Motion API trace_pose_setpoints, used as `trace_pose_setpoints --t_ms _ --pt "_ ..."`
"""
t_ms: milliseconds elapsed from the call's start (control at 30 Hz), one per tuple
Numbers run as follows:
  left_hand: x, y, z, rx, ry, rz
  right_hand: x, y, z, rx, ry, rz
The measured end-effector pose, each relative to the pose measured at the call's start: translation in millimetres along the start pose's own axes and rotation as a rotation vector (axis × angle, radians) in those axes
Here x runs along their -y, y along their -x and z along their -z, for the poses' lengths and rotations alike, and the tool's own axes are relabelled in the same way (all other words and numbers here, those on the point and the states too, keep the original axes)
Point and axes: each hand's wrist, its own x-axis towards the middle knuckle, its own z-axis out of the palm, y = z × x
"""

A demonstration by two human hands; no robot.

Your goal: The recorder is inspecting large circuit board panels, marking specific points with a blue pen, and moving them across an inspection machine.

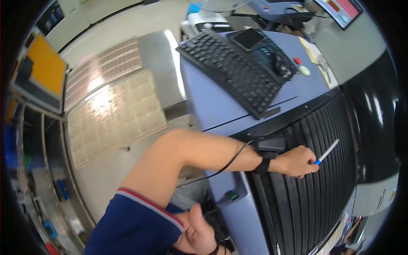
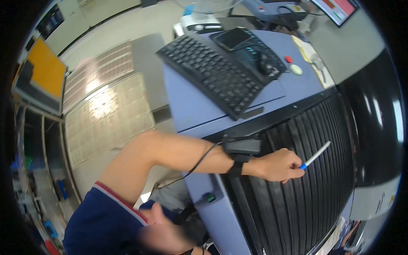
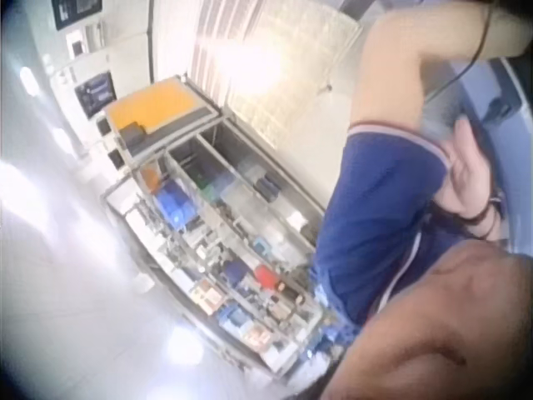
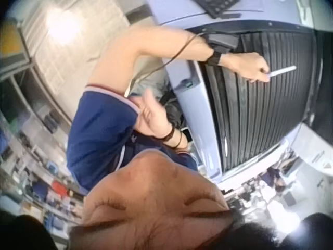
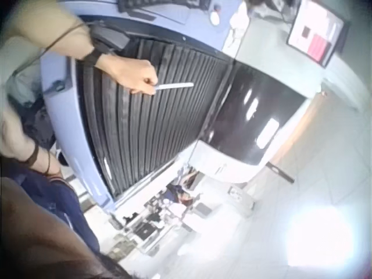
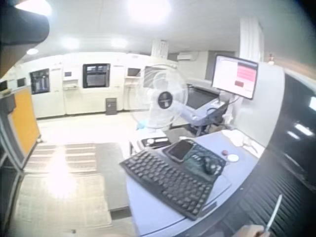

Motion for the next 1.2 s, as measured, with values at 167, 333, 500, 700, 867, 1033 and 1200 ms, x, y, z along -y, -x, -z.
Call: trace_pose_setpoints --t_ms 167,333,500,700,867,1033,1200 --pt "2 -3 -3 0.011 0.067 0.007 4 1 -6 -0.194 0.312 0.254" --pt "6 -4 -5 0.027 0.051 0.026 3 9 4 -0.172 0.467 0.262" --pt "5 0 -3 0.029 0.037 0.062 -7 11 -25 -0.058 1.845 0.766" --pt "-12 1 -7 0.150 0.023 0.026 8 99 -57 -1.029 2.379 0.846" --pt "-5 14 -27 0.802 0.046 0.104 68 152 -79 -1.551 2.576 1.040" --pt "6 19 -38 0.930 0.125 0.058 114 196 -60 -1.438 2.568 1.193" --pt "58 -21 -16 -0.721 -1.373 -0.552 147 247 -55 -1.853 2.950 1.395"
